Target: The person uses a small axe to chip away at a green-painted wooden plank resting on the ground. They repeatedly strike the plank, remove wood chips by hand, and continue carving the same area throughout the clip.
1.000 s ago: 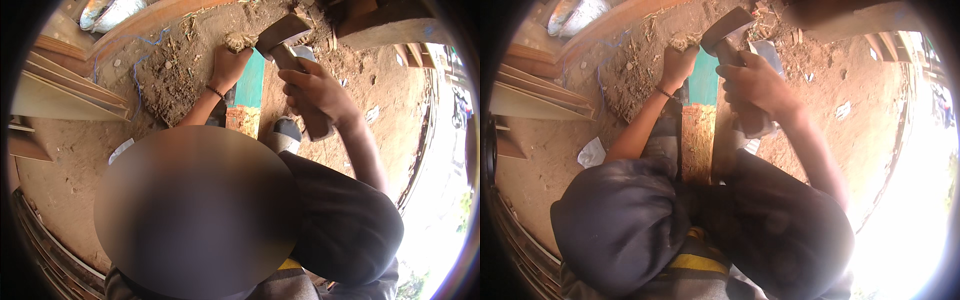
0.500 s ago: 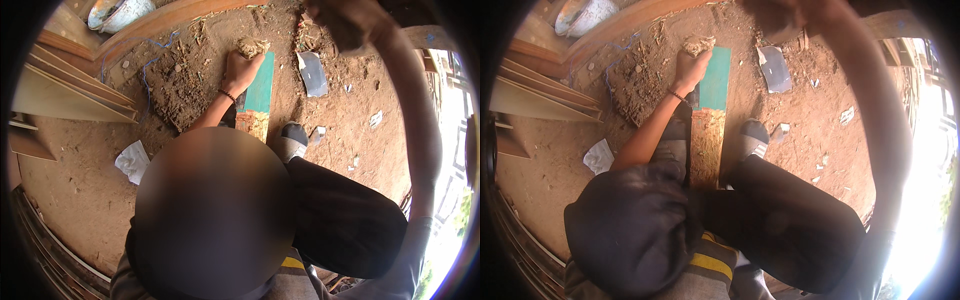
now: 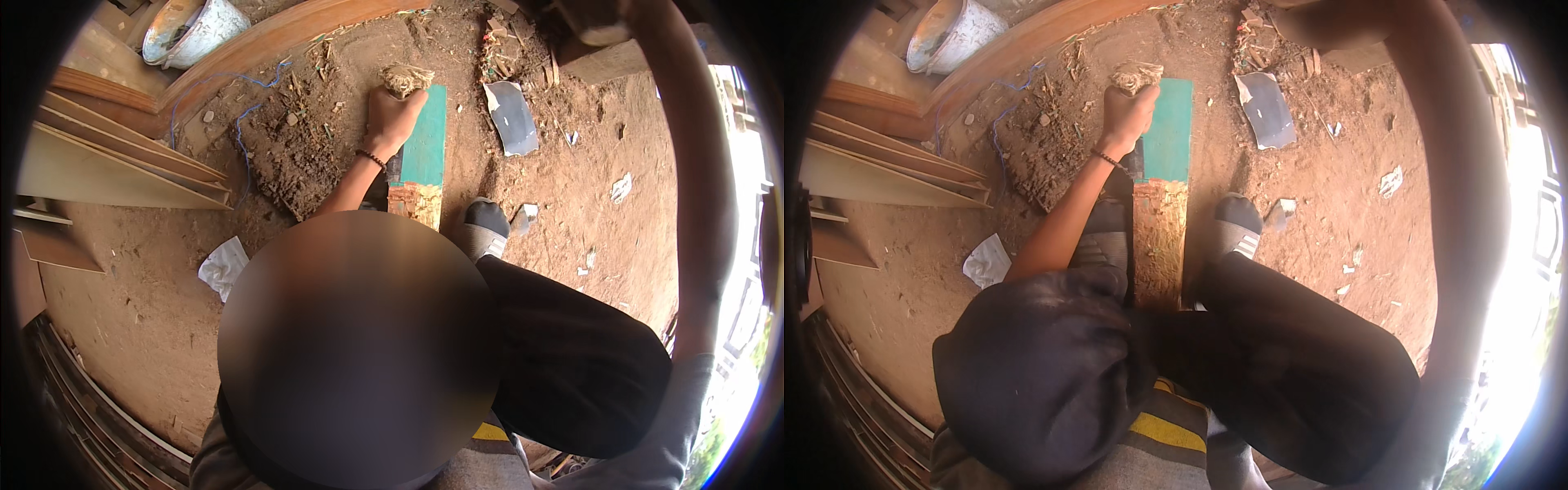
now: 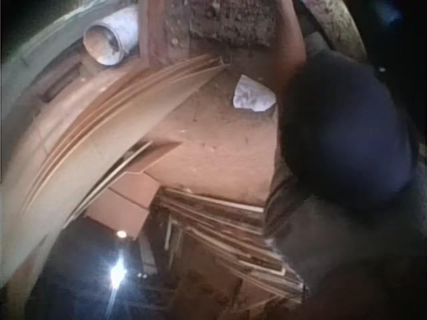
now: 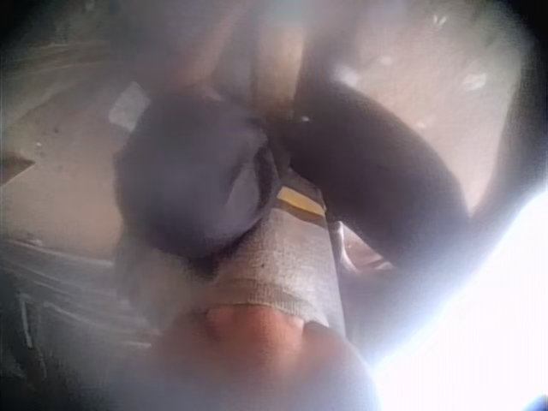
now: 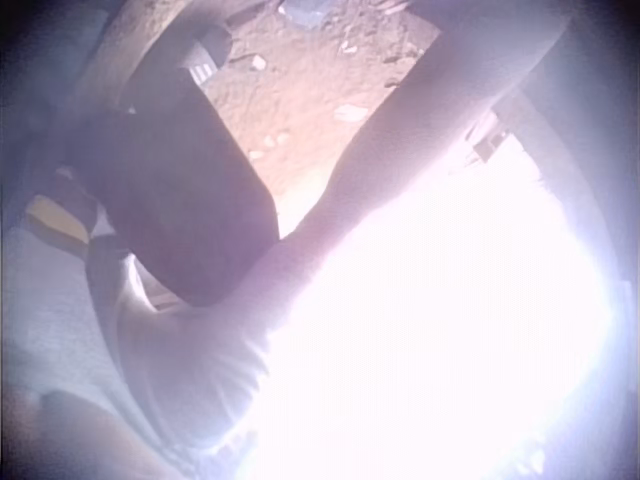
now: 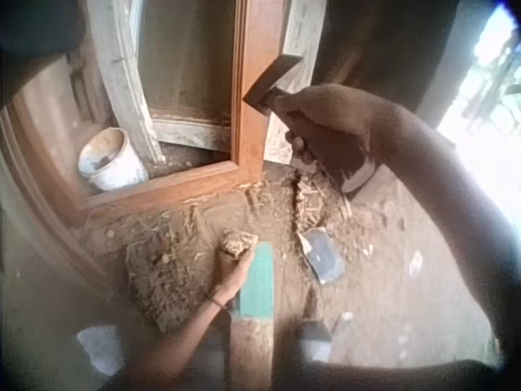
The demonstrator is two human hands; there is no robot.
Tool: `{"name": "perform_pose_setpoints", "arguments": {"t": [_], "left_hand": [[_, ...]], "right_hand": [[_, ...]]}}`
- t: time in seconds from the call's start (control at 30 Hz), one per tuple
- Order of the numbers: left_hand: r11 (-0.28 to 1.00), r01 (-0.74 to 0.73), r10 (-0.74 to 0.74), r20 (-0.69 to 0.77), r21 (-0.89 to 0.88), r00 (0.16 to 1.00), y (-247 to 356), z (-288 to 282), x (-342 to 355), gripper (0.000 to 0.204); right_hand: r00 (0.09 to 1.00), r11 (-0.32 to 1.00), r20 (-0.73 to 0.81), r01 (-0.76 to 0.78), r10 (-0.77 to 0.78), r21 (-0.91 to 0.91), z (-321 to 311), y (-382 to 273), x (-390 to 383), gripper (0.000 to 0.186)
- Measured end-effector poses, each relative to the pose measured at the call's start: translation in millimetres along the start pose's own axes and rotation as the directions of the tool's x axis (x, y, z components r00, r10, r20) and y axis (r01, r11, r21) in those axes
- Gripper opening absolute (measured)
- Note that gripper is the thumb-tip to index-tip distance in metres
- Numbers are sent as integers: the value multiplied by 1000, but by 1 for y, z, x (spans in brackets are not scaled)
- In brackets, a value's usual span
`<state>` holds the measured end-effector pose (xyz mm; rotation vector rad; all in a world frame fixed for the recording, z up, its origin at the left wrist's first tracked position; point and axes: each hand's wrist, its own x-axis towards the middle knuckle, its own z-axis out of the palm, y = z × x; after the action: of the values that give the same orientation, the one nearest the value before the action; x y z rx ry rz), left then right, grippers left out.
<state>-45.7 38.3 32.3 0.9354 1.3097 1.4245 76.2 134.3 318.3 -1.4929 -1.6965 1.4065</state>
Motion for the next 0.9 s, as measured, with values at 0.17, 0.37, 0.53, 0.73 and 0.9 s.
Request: {"name": "perform_pose_setpoints", "arguments": {"t": [0.17,0.37,0.53,0.73,0.9], "left_hand": [[1000,-12,11,-42,-8,999,-2,2,0,36],[998,-2,1,-11,-64,1000,-6,-1,3,36],[999,35,-35,-8,-25,999,-5,-4,1,37],[999,6,-9,-54,-51,999,-6,-1,2,35],[997,41,-44,-40,-65,998,-8,-4,4,38]], "right_hand": [[929,916,343,13,137,-401,44,43,-24,33],[851,903,418,-136,317,-408,24,23,-23,28],[948,996,303,-85,93,-40,12,-23,-16,27],[975,853,184,-10,124,-521,51,44,-17,31],[853,887,402,-139,334,-441,35,49,-32,28]]}}
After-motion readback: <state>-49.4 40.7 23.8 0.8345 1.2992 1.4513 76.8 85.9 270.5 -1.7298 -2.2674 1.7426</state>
